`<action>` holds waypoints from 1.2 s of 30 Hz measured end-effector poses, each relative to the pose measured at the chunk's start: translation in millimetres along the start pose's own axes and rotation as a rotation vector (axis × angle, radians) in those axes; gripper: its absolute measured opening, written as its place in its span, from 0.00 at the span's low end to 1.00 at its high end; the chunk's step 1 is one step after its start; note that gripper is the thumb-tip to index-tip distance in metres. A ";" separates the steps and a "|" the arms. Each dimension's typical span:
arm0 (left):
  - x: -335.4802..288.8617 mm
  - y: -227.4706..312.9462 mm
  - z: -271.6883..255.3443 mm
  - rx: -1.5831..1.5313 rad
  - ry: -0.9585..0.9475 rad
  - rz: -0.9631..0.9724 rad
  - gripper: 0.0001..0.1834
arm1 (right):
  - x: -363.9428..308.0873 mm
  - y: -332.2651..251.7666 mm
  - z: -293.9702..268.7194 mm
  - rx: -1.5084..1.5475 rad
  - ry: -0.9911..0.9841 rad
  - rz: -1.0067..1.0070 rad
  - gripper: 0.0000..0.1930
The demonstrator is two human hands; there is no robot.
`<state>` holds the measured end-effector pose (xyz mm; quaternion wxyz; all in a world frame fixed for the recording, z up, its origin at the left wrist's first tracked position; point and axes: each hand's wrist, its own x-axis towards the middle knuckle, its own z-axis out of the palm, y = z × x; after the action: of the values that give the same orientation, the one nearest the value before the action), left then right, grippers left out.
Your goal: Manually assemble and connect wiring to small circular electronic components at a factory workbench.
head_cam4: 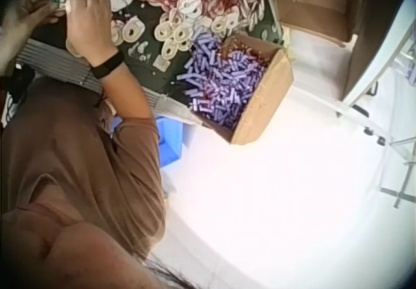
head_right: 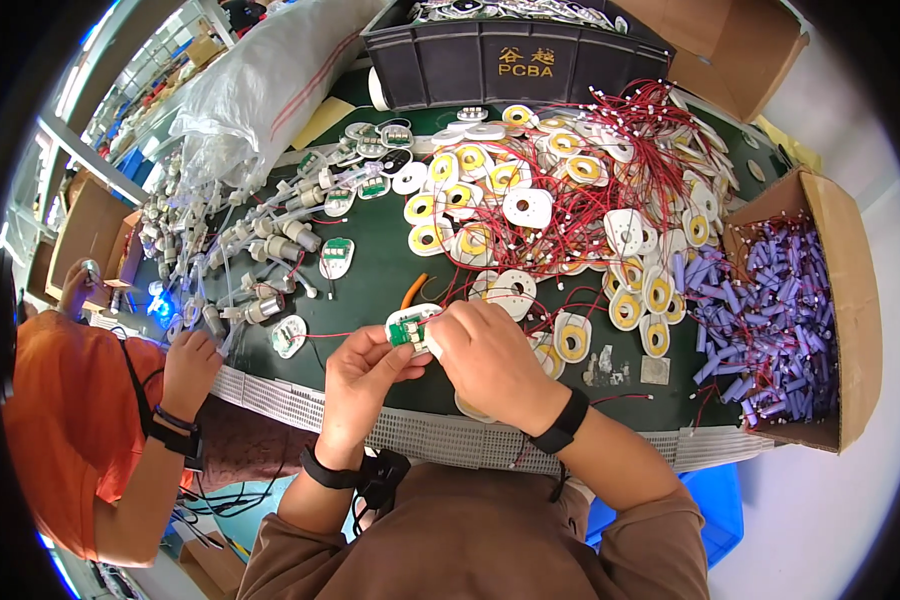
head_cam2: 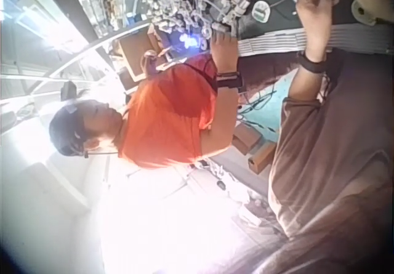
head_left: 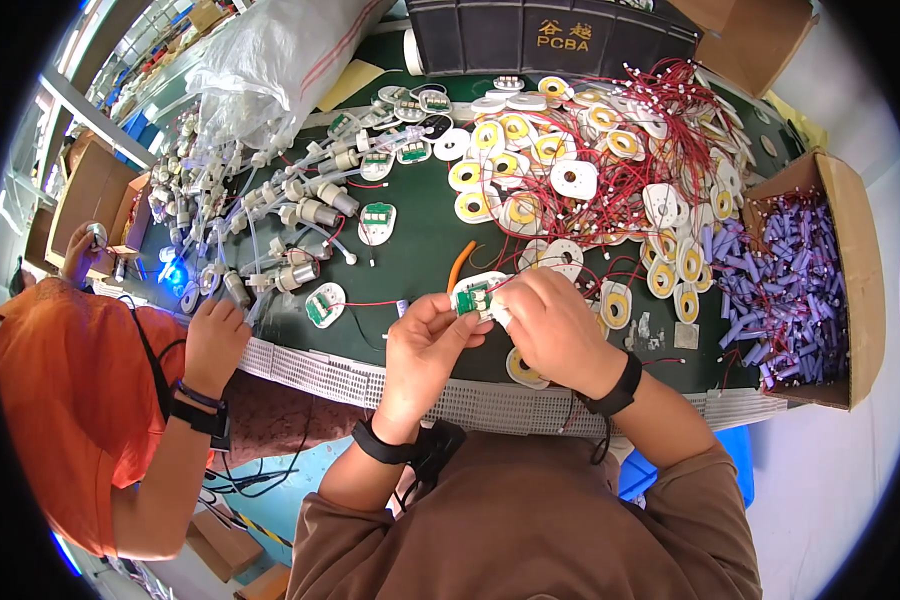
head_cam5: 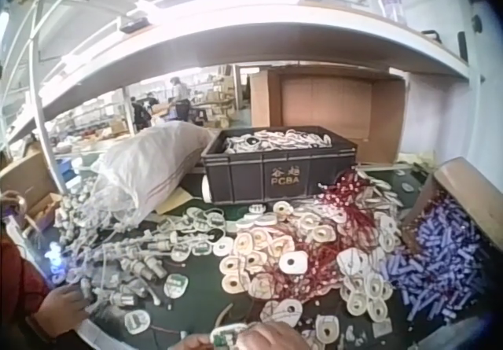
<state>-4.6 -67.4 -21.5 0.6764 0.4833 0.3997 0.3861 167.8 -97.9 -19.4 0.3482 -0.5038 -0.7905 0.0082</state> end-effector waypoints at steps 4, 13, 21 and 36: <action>-0.7 -4.4 0.7 0.018 0.002 0.027 0.09 | 0.2 -0.1 0.8 0.107 -0.041 0.058 0.13; -2.8 -4.0 5.9 0.065 0.095 0.181 0.10 | 4.4 -4.5 5.9 0.024 0.056 0.051 0.12; -4.5 -7.9 12.4 0.247 0.166 0.284 0.09 | 5.1 -7.7 9.9 0.195 0.096 0.111 0.11; 4.2 -8.4 8.1 0.107 0.053 0.146 0.10 | -1.0 -3.7 11.1 0.225 0.057 0.104 0.15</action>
<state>5.6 -68.4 -28.5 0.6089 0.5360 0.4012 0.4253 158.9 -96.8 -27.0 0.4239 -0.5018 -0.7472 0.1007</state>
